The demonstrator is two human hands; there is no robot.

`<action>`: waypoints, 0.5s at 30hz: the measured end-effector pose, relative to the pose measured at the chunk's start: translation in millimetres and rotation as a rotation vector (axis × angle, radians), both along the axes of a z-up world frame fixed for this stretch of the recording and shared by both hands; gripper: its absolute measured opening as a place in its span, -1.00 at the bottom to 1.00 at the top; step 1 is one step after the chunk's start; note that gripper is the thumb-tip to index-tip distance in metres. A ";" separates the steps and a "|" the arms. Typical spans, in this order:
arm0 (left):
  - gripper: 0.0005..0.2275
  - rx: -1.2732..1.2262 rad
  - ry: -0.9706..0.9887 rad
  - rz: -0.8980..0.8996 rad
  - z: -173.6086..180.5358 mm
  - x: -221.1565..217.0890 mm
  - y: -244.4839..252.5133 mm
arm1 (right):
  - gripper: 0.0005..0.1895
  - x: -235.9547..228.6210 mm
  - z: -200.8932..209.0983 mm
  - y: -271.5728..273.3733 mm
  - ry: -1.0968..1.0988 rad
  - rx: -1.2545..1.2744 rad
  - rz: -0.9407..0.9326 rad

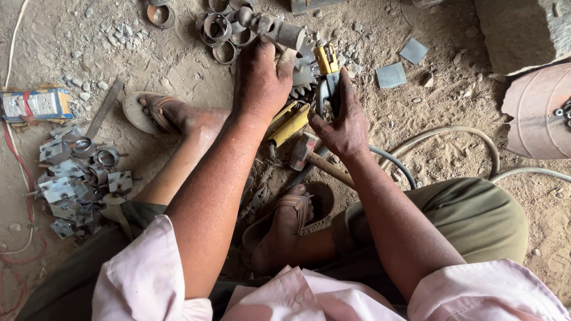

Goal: The person sits on the ground and uses a handheld welding torch to attach small metal rings and square plates to a large gear-like metal piece. They repeatedly pick up components, position them on the gear, weld them in place, and occasionally use a hammer to adjust the pieces.

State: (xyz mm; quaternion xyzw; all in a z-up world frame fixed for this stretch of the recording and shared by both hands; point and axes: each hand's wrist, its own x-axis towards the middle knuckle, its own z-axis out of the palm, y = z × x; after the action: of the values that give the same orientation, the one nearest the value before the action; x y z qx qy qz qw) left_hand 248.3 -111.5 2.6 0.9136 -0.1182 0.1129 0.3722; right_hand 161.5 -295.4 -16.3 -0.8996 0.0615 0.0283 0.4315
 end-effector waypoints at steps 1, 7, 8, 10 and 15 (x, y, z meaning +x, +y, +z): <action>-0.77 -0.009 -0.007 -0.011 -0.7 0.7 -0.4 | 0.16 -0.8 -0.5 -0.2 -0.023 0.011 0.000; -0.79 0.002 -0.103 -0.018 -2.2 1.9 -0.6 | 0.18 -0.6 -6.4 -2.3 -0.034 -0.001 0.023; -0.80 0.015 -0.120 -0.011 -3.0 2.1 -0.2 | 0.19 -0.9 -7.1 -2.6 -0.054 0.005 0.032; -0.88 0.068 -0.142 -0.025 -5.1 6.3 0.7 | 0.20 3.2 -8.0 -0.5 0.045 -0.072 0.022; -0.75 -0.225 0.087 -0.030 -3.7 0.4 -10.0 | 0.18 -1.0 -1.4 -4.6 -0.011 -0.004 0.039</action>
State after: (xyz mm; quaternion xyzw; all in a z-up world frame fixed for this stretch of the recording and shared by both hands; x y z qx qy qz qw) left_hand 248.7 -121.6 -1.1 0.8683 -0.1022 0.0800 0.4787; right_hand 160.5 -300.0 -17.7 -0.9016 0.0418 0.0316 0.4294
